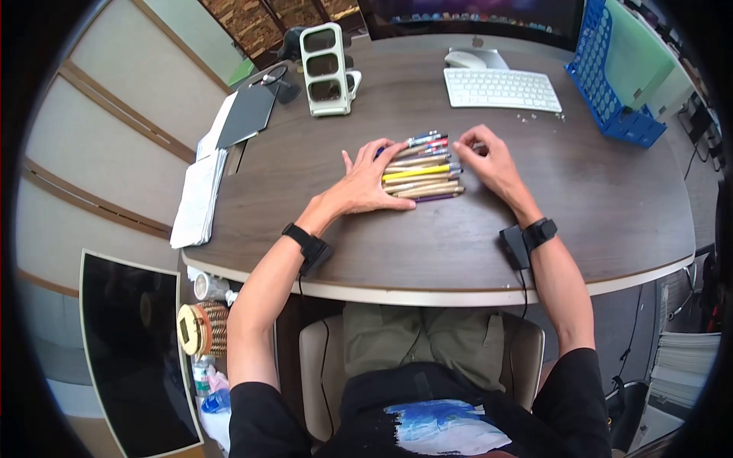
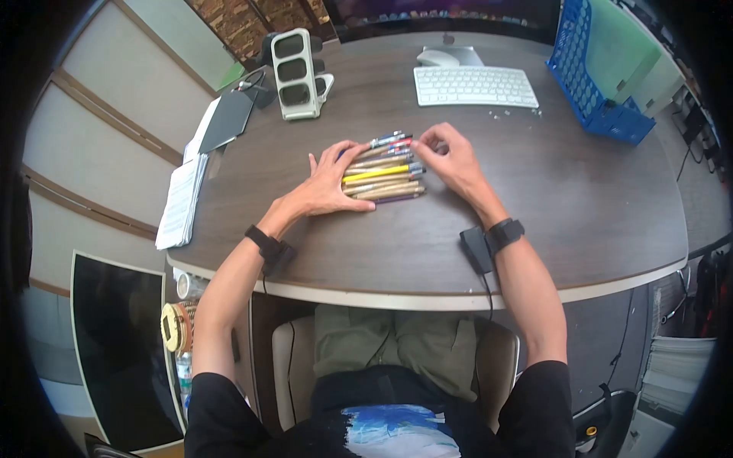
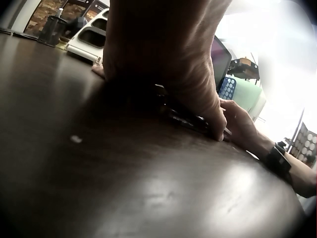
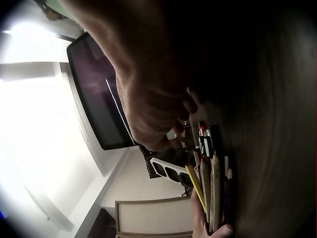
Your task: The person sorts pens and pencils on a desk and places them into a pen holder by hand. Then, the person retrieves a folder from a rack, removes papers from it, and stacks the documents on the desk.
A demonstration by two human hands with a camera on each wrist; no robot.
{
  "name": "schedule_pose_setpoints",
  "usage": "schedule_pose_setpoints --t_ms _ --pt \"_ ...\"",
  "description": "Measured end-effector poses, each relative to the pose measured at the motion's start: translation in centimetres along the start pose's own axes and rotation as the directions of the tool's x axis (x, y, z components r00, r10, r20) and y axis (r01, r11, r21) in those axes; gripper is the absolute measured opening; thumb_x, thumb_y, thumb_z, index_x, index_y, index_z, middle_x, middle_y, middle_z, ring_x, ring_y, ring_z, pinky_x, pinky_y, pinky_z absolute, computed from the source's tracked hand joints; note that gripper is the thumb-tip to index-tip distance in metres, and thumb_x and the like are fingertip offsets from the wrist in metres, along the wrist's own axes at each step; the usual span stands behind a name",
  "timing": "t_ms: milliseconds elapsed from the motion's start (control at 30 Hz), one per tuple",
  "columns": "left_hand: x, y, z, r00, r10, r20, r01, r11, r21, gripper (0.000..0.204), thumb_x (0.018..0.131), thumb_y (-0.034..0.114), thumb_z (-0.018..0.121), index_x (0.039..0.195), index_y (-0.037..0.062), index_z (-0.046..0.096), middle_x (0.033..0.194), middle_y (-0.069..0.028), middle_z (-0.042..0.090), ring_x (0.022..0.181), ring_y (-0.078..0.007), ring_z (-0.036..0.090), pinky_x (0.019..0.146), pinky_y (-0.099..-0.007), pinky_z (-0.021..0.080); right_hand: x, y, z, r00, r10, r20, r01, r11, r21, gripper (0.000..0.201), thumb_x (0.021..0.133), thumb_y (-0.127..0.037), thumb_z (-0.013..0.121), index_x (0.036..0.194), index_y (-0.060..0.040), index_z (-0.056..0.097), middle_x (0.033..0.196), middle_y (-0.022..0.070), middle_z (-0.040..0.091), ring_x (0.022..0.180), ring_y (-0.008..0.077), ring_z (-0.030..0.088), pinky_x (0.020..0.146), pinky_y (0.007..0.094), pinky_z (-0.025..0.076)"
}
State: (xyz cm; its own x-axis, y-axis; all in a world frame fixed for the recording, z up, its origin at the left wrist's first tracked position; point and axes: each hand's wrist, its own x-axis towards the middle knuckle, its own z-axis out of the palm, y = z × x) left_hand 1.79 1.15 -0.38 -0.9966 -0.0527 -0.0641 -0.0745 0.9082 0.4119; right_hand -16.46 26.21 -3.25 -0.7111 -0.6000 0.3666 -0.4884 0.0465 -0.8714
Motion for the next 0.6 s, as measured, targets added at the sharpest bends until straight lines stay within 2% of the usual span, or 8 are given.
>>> schedule_pose_setpoints --t_ms 133,267,333,367,400,467,500,600 --pt "1.1 0.0 -0.7 0.997 0.069 0.031 -0.067 0.996 -0.062 0.125 0.068 0.067 0.094 0.17 0.0225 0.035 0.169 -0.0147 0.032 0.165 -0.0418 0.017 0.128 -0.0792 -0.002 -0.6 -1.7 -0.1 0.99 -0.078 0.122 0.085 0.995 -0.06 0.024 0.095 -0.024 0.085 0.106 -0.0052 0.075 0.109 0.0052 0.069 0.099 0.0167 0.066 0.081 0.0325 0.055" --pt "1.8 -0.2 -1.0 0.995 0.098 0.031 -0.095 0.991 -0.095 0.122 0.067 0.064 0.096 0.168 0.0229 0.04 0.167 -0.0109 0.036 0.164 -0.0397 0.021 0.129 -0.0779 -0.002 -1.2 -3.4 -0.2 0.946 -0.177 0.27 0.226 0.96 -0.163 0.033 0.088 -0.025 0.088 0.113 -0.0086 0.075 0.118 0.0104 0.067 0.12 0.0298 0.063 0.106 0.0414 0.051" --pt "1.9 -0.5 -1.4 0.993 0.117 0.025 -0.114 0.987 -0.114 0.121 0.068 0.064 0.095 0.168 0.0227 0.04 0.167 -0.0108 0.036 0.163 -0.0395 0.022 0.13 -0.0762 -0.002 -1.3 -4.3 0.1 0.953 -0.115 0.279 0.173 0.965 -0.195 0.034 0.088 -0.027 0.088 0.114 -0.0088 0.076 0.119 0.0105 0.067 0.123 0.0298 0.062 0.107 0.0423 0.051" --pt "1.9 -0.8 -1.6 0.99 0.131 0.044 -0.124 0.983 -0.137 0.121 0.068 0.064 0.095 0.168 0.0236 0.041 0.167 -0.0106 0.036 0.163 -0.04 0.023 0.131 -0.0751 -0.002 -1.3 -4.1 0.2 0.945 -0.181 0.274 0.244 0.945 -0.217 0.031 0.089 -0.019 0.088 0.116 -0.0087 0.077 0.118 0.0063 0.068 0.107 0.0212 0.062 0.089 0.0343 0.052" --pt "1.8 -1.0 -1.8 0.988 0.143 0.063 -0.131 0.978 -0.162 0.121 0.068 0.064 0.095 0.168 0.0245 0.041 0.167 -0.0104 0.036 0.163 -0.0406 0.024 0.131 -0.074 -0.002 -1.2 -4.1 0.3 0.944 -0.177 0.28 0.244 0.943 -0.225 0.031 0.089 -0.019 0.088 0.116 -0.0087 0.077 0.118 0.0063 0.068 0.107 0.0212 0.062 0.089 0.0343 0.052" --pt "1.4 -1.5 -2.3 0.988 0.134 0.078 -0.118 0.977 -0.179 0.118 0.07 0.063 0.095 0.168 0.0266 0.041 0.171 -0.0102 0.034 0.164 -0.0406 0.024 0.133 -0.072 -0.004 -1.0 -4.2 0.3 0.965 -0.04 0.258 0.092 0.977 -0.194 0.026 0.09 -0.019 0.087 0.113 -0.0091 0.077 0.113 0.0058 0.069 0.1 0.0201 0.064 0.09 0.0345 0.054" --pt "1.3 -2.1 -2.2 0.985 0.149 0.091 -0.127 0.969 -0.213 0.118 0.07 0.063 0.095 0.168 0.0276 0.041 0.173 -0.01 0.032 0.165 -0.0402 0.023 0.133 -0.0714 -0.005 -0.8 -3.7 0.6 0.969 -0.071 0.237 0.119 0.974 -0.193 0.024 0.091 -0.014 0.086 0.113 -0.0087 0.079 0.109 0.0034 0.07 0.091 0.0149 0.061 0.082 0.0309 0.053" --pt "1.0 -3.1 -2.6 0.978 0.169 0.118 -0.135 0.957 -0.255 0.115 0.072 0.06 0.095 0.168 0.0271 0.041 0.177 -0.0098 0.028 0.167 -0.0371 0.022 0.134 -0.0686 -0.005 -0.5 -3.9 0.7 0.971 -0.024 0.237 0.063 0.985 -0.159 0.024 0.091 -0.015 0.086 0.113 -0.0081 0.079 0.107 0.0029 0.07 0.092 0.0137 0.06 0.082 0.0303 0.053"
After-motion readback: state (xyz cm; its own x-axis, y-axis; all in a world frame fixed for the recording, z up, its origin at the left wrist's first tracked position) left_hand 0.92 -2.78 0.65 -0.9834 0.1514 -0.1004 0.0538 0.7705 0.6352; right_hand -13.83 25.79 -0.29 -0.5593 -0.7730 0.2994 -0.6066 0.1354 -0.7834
